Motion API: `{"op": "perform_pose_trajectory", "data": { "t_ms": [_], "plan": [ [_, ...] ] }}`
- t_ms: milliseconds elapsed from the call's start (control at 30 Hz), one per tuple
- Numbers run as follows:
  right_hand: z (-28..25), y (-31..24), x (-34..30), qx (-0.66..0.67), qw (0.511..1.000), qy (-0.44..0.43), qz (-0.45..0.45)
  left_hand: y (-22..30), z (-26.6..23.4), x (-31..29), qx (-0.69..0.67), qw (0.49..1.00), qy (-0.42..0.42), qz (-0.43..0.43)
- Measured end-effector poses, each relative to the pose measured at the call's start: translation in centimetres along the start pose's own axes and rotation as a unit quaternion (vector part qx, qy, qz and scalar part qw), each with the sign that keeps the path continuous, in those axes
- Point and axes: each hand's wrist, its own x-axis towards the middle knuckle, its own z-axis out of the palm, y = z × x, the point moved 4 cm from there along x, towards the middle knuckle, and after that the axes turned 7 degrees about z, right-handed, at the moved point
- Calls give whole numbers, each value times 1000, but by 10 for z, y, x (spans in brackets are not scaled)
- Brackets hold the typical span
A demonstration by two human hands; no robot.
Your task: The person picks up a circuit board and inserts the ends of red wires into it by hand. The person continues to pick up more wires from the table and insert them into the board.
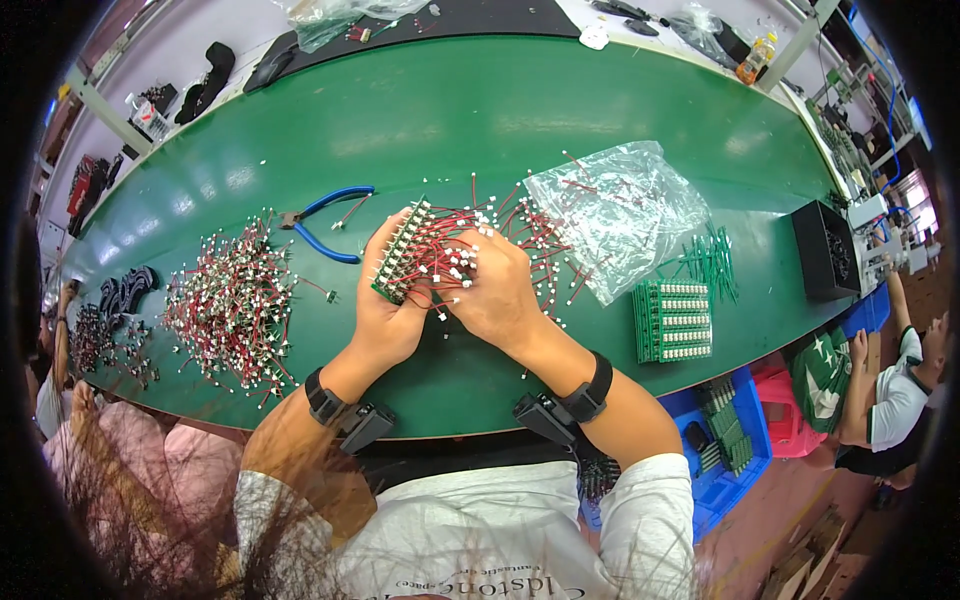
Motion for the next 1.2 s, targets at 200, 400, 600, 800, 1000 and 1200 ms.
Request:
{"op": "perform_pose_trajectory", "data": {
  "t_ms": [200, 400, 600, 800, 1000, 1200],
  "plan": [
    [-1, -4, -1, 7, 1000, 10, -14, 1, 1, 0, 10, 1000, -12, -5],
    [1, -1, -4, -2, 999, 6, -37, 1, 2, 0, 30, 999, -31, -7],
    [1, -3, -1, 5, 1000, -12, 2, 6, -1, 3, 44, 999, -2, 18],
    [1, -3, 0, 31, 999, 4, 15, 5, -3, 2, 37, 999, -6, 23],
    [0, -2, -3, 14, 1000, 16, 6, 7, 1, 3, 38, 999, -12, 21],
    [-1, -5, -5, -22, 999, 20, -36, 7, 2, 1, 9, 1000, -6, 10]
  ]
}}
